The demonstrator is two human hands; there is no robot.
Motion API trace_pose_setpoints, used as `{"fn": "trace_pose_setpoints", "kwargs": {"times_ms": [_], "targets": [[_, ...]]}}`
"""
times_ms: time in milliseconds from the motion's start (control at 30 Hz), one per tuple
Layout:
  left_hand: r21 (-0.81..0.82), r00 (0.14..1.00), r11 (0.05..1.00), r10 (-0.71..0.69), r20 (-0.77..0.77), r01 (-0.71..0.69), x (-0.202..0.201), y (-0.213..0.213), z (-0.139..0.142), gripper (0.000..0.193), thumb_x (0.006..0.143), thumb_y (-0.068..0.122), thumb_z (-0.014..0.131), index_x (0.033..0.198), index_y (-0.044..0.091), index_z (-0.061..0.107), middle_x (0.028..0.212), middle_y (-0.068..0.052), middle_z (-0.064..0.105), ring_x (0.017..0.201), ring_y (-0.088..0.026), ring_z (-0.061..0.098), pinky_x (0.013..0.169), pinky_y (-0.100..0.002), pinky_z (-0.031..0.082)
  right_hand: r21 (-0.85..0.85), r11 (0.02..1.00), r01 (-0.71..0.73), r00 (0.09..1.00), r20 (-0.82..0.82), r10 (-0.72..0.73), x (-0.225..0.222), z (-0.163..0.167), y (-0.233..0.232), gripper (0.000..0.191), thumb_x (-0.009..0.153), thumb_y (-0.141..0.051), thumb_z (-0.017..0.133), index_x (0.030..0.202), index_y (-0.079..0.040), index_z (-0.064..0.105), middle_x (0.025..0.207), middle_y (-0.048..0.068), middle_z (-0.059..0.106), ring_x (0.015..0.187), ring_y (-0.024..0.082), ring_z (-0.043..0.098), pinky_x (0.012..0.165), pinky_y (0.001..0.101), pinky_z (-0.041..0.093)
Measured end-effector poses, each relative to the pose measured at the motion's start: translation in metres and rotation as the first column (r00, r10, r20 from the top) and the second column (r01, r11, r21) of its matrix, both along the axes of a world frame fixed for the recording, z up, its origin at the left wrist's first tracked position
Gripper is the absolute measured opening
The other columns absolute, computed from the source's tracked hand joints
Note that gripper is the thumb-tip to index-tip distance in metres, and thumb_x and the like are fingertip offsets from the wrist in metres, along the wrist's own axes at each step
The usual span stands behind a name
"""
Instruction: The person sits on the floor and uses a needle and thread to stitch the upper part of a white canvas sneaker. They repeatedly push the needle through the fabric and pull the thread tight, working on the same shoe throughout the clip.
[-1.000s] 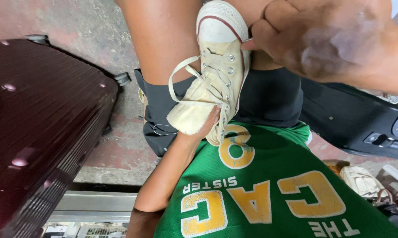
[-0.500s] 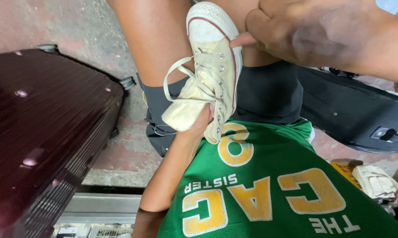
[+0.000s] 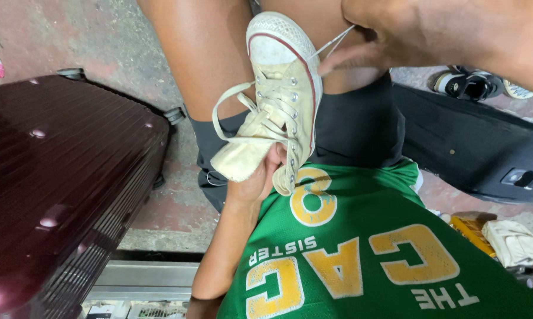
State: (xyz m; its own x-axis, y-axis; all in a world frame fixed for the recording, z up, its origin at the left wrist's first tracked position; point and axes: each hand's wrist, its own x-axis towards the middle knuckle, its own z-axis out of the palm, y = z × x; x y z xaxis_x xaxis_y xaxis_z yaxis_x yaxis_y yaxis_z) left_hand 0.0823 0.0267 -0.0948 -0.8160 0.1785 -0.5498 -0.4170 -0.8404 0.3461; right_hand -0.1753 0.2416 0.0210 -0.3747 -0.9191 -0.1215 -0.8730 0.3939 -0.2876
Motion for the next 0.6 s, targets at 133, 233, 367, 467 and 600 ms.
{"fn": "trace_pose_setpoints", "kwargs": {"times_ms": [133,233,367,467,600], "targets": [[-0.932,0.811,0.311,-0.585,-0.032,0.187,-0.006,-0.021,0.041,0.017,0.111,0.012,0.056,0.114,0.003,0.070,0.098,-0.006,0.076,0.088,-0.014,0.074,0.081,-0.029,0.058,-0.052,0.998,0.045,0.998,0.039,-0.043,-0.001,0.001,0.002,0.048,0.085,-0.051,0.078,0.073,-0.006,0.067,0.056,0.008,0.057,0.045,0.021,0.055,0.045,0.0330,0.043],[-0.611,0.940,0.718,-0.306,0.152,0.332,-0.018,-0.035,0.085,0.021,0.102,0.006,0.059,0.119,-0.002,0.067,0.102,-0.011,0.075,0.087,-0.017,0.073,0.073,-0.029,0.060,-0.043,0.999,0.009,0.991,-0.131,-0.014,0.005,0.002,0.005,0.044,0.091,-0.051,0.072,0.074,-0.011,0.067,0.061,0.005,0.061,0.050,0.021,0.057,0.050,0.0313,0.045],[-0.938,0.976,0.308,-0.194,0.101,0.159,-0.044,-0.065,0.141,0.024,0.104,-0.002,0.054,0.124,0.001,0.067,0.117,-0.006,0.064,0.087,-0.010,0.065,0.073,-0.023,0.059,-0.018,0.999,-0.050,0.971,-0.235,0.044,0.013,0.005,0.019,0.031,0.097,-0.041,0.064,0.083,-0.013,0.066,0.074,0.003,0.062,0.059,0.018,0.060,0.056,0.0286,0.045],[-0.998,0.998,0.011,-0.030,0.056,0.056,-0.063,-0.057,0.160,0.018,0.102,-0.002,0.059,0.118,0.002,0.065,0.114,-0.004,0.062,0.073,-0.006,0.049,0.064,-0.018,0.040,0.188,0.976,-0.105,0.886,-0.428,0.178,0.017,0.008,0.030,0.030,0.101,-0.044,0.061,0.090,-0.017,0.070,0.064,0.001,0.058,0.049,0.016,0.056,0.049,0.0281,0.043],[-0.975,0.947,-0.221,-0.319,0.035,-0.038,-0.093,-0.027,0.168,0.021,0.101,0.001,0.074,0.122,0.004,0.070,0.112,-0.006,0.061,0.079,-0.010,0.054,0.063,-0.021,0.044,-0.141,0.990,-0.015,0.936,-0.349,-0.035,0.017,0.017,0.029,0.012,0.096,-0.023,0.068,0.099,-0.012,0.071,0.090,0.003,0.067,0.070,0.018,0.063,0.065,0.0293,0.047]]}}
